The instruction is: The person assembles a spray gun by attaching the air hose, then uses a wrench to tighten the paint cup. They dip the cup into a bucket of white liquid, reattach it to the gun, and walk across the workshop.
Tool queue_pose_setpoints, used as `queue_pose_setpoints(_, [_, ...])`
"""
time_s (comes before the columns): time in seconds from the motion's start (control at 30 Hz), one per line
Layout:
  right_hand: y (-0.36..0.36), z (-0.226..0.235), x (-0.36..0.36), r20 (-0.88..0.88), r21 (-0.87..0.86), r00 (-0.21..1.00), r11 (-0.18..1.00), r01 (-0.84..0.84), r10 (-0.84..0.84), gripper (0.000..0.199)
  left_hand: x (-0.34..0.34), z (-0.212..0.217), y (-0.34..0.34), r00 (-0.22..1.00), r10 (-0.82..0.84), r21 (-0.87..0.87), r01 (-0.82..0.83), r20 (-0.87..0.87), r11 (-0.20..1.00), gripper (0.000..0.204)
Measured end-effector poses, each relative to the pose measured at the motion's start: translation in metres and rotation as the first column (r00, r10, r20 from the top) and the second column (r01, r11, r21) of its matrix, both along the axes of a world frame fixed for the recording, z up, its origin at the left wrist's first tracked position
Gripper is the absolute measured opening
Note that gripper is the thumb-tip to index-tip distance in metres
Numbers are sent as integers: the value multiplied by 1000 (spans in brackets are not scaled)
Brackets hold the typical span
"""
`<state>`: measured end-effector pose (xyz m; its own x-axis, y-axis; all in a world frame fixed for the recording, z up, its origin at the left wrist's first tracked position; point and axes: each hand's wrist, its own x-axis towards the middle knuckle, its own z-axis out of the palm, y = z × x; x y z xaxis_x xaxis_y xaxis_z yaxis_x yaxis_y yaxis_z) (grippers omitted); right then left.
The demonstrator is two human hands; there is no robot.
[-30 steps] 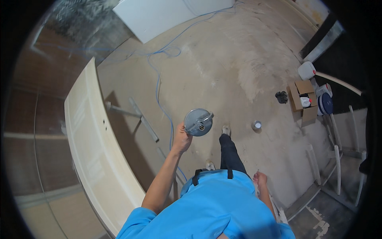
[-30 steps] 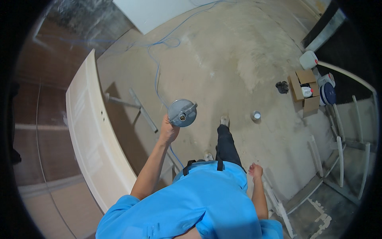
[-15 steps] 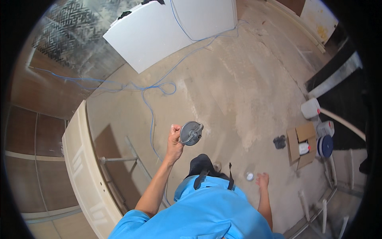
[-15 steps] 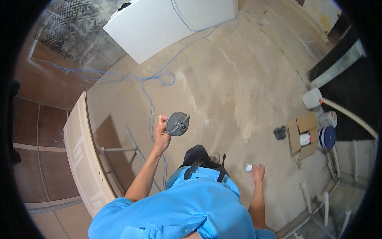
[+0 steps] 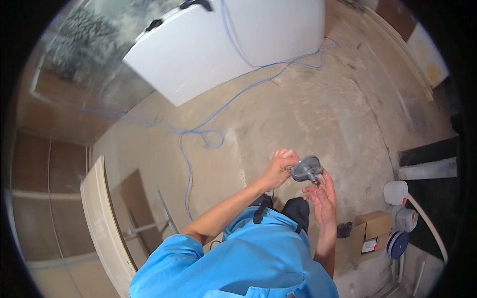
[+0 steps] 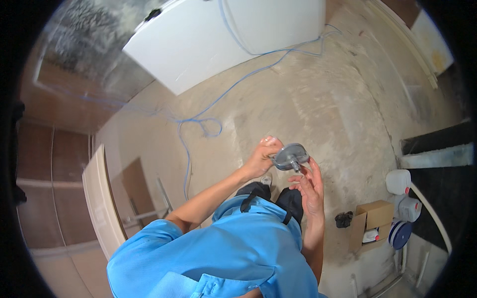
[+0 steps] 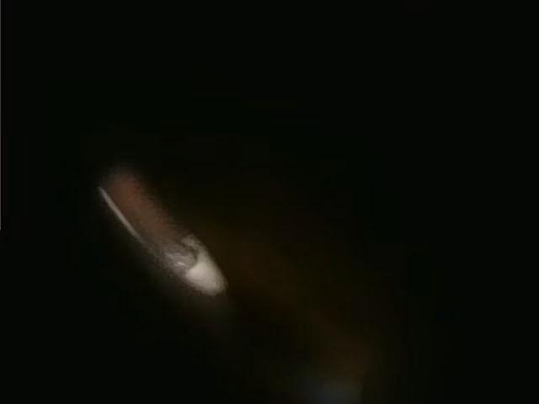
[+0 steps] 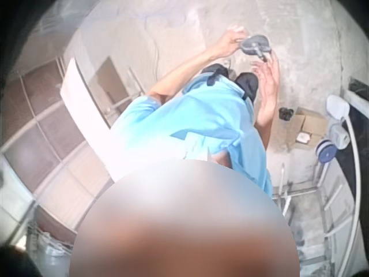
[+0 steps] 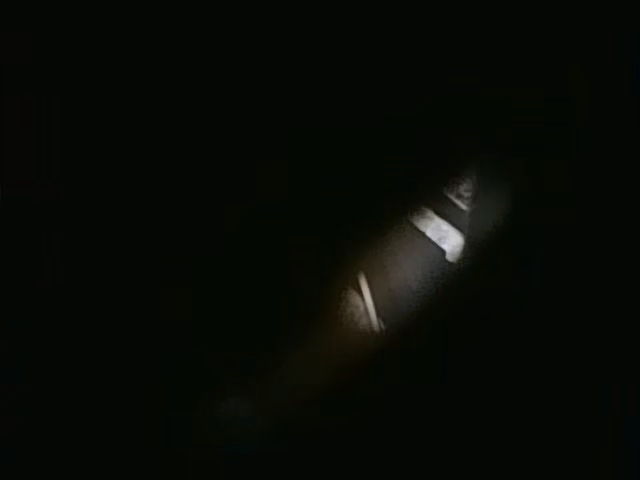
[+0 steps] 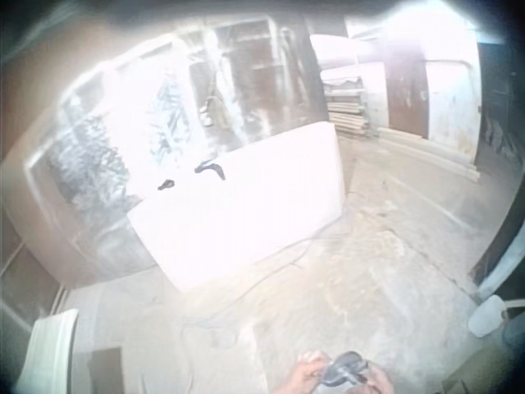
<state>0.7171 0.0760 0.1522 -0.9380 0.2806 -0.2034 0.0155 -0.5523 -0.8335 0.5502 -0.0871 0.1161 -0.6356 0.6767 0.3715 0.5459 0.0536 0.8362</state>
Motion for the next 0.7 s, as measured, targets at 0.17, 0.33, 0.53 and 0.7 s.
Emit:
queue_pose_setpoints(0.17, [103, -8, -76, -26, -311, 960, 915, 256, -277, 49, -85, -2, 141, 957, -270, 12, 270, 109, 963, 25])
queue_pose_setpoints(0.33, [251, -25, -182, -22, -376, 920, 856, 354, -390, 30, -175, -12, 307, 784, -326, 76, 339, 528, 938, 29])
queue_pose_setpoints(0.53, [431, 20, -304, -46, -251, 924, 900, 356, -378, 19, -290, 24, 479, 415, -371, 303, 223, 831, 927, 38])
queue_pose_setpoints(0.7, [562, 23, -419, -19, -157, 958, 948, 278, -284, 21, -408, 37, 583, -136, -222, 244, 176, 966, 954, 42])
